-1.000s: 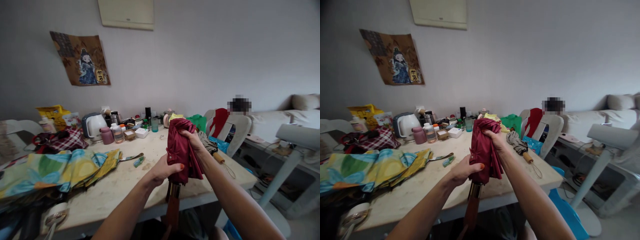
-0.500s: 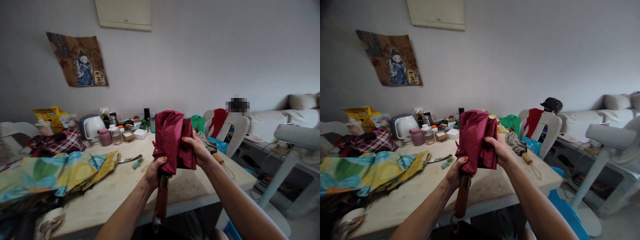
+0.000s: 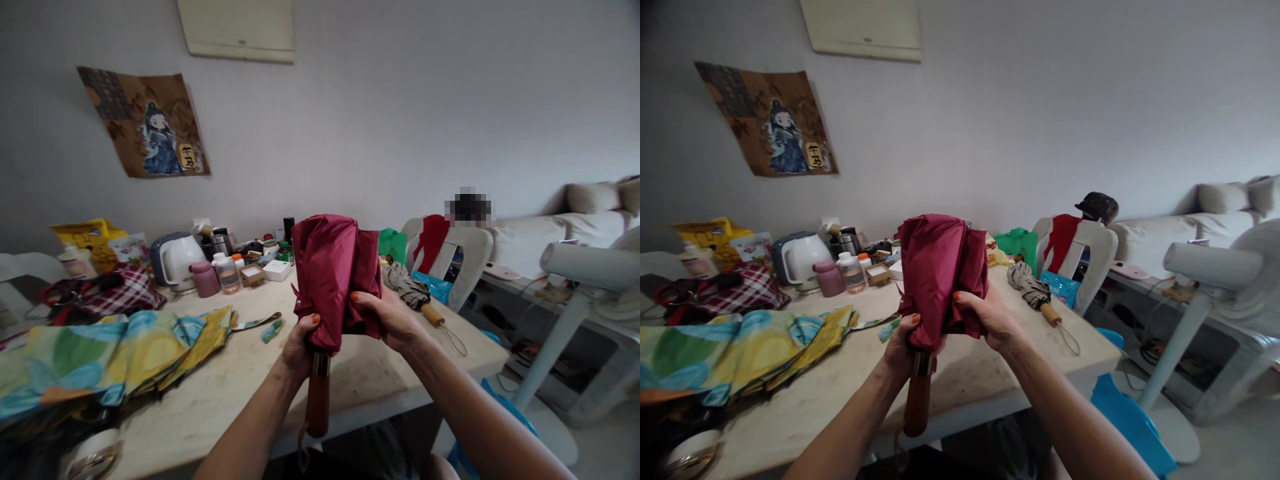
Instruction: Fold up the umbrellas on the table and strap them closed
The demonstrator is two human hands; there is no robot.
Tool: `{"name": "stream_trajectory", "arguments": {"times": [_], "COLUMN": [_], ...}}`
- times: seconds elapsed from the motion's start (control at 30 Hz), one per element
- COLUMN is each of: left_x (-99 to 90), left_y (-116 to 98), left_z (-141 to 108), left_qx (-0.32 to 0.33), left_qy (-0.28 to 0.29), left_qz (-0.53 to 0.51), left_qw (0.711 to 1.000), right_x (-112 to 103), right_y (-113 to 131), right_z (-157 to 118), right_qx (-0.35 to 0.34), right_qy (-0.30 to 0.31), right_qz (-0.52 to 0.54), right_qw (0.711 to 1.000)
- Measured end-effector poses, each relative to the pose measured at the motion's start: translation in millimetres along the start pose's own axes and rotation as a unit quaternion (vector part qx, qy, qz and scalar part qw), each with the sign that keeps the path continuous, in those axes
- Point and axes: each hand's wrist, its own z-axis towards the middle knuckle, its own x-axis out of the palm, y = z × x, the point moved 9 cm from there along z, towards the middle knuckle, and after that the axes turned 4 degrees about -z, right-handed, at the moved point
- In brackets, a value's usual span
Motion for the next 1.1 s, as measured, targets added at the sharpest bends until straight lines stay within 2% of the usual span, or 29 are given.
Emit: {"name": "stream_trajectory", "arguments": {"times": [0.07,0.13,0.2,0.27,0.37,0.43,0.5,0.53,0.63,0.7,0.8,0.93,1.0,1.1], "left_x": [-1.1,3.2,12.4,18.7,14.6,13.3,17.6,20.0,22.7,19.0,7.4,-4.7,-3.9,4.4], "left_y": [2.4,0.8,-3.2,-8.1,-13.0,-11.1,-7.6,-7.7,-13.7,-17.1,-15.2,-13.1,-14.6,-18.3], "left_z": [0.0,-0.9,-2.5,-3.7,-3.1,-3.7,-5.9,-7.3,-9.5,-8.9,-6.8,-7.5,-9.0,-10.4], "left_qx": [0.001,0.007,0.01,0.013,0.025,0.016,-0.004,-0.008,0.001,0.01,0.013,0.032,0.049,0.083], "left_qy": [0.011,0.039,0.083,0.109,0.086,0.085,0.112,0.126,0.14,0.126,0.078,0.005,-0.01,0.002], "left_qz": [-0.001,-0.008,-0.02,-0.032,-0.031,-0.023,-0.023,-0.027,-0.048,-0.054,-0.021,0.019,0.04,0.111], "left_qw": [1.0,0.999,0.996,0.993,0.995,0.996,0.993,0.992,0.989,0.99,0.997,0.999,0.998,0.99], "right_x": [-6.3,-16.9,-22.3,-18.6,-11.3,-12.7,-13.6,-11.5,0.0,-1.0,-11.7,-11.6,-10.0,-2.0], "right_y": [-5.0,0.7,12.2,17.7,17.2,19.1,19.0,16.6,7.9,7.3,6.0,-0.3,2.3,12.8], "right_z": [0.2,-1.7,-4.9,-4.8,-1.2,0.2,0.2,0.3,0.4,1.9,8.6,11.9,8.5,1.6], "right_qx": [-0.004,-0.053,-0.11,-0.121,-0.08,-0.084,-0.097,-0.096,-0.07,-0.053,-0.026,-0.003,-0.021,-0.068], "right_qy": [-0.032,-0.079,-0.099,-0.062,-0.015,-0.042,-0.065,-0.054,0.034,0.048,-0.001,-0.027,-0.043,-0.039], "right_qz": [-0.052,-0.134,-0.193,-0.186,-0.118,-0.127,-0.155,-0.153,-0.089,-0.046,-0.019,0.036,0.044,0.03], "right_qw": [0.998,0.986,0.97,0.973,0.99,0.987,0.981,0.982,0.993,0.996,0.999,0.999,0.998,0.996]}}
